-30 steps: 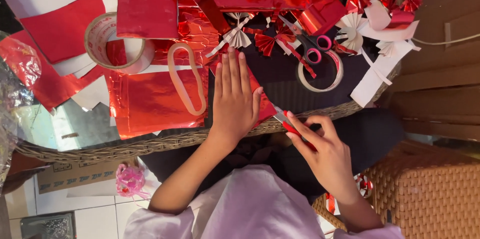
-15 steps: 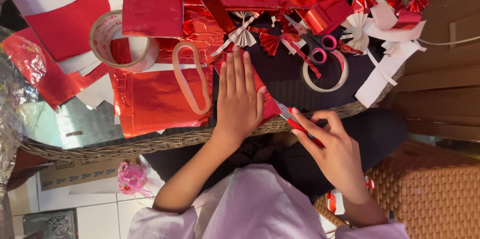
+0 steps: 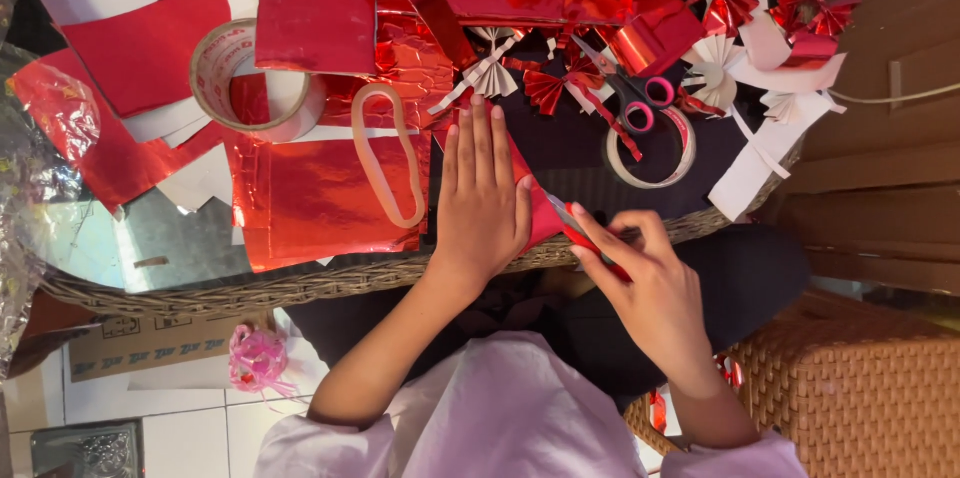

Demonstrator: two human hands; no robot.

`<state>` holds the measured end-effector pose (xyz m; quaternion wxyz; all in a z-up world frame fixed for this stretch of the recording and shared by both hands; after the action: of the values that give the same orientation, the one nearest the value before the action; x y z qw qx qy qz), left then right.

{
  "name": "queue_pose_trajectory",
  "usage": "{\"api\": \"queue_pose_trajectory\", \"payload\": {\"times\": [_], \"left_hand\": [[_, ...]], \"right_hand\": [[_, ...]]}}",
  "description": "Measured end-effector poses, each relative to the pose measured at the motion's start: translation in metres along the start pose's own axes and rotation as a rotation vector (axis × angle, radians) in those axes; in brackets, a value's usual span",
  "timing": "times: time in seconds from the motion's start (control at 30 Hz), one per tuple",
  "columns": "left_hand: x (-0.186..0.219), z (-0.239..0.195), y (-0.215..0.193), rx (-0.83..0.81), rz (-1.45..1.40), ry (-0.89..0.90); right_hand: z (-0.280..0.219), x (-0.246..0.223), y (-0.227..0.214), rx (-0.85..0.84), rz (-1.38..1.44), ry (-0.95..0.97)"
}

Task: Preparing components for decorative bows by cutting and folding red foil and white paper.

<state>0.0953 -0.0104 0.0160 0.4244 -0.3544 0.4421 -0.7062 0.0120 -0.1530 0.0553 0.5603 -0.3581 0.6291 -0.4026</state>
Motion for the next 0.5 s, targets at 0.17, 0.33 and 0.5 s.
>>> {"api": "queue_pose_trajectory", "payload": {"times": [0.17,0.33,0.5], "left_hand": [[-0.001,-0.001,-0.001,-0.003,0.016,0.008],[0.001,-0.005,-0.006,-0.021,-0.022,0.035],[0.003,-0.01,-0.007,-0.136,0.042,0.084]], "right_hand": [[0.001,-0.01,-0.003,0.011,0.033,-0.018],[-0.012,0.0,0.0,0.012,0.028,-0.002],[-0.018,-0.004,0.0,-0.007,-0.016,-0.032]]}}
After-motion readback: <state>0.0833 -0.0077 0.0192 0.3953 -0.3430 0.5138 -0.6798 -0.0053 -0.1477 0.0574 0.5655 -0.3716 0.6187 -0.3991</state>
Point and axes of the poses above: each hand's wrist, its own z-axis towards the middle knuckle, its own y-axis out of the palm, x = y × z, the point moved 10 cm from there along z, towards the middle knuckle, and after that the axes turned 4 degrees about z, right-handed, at the moved point
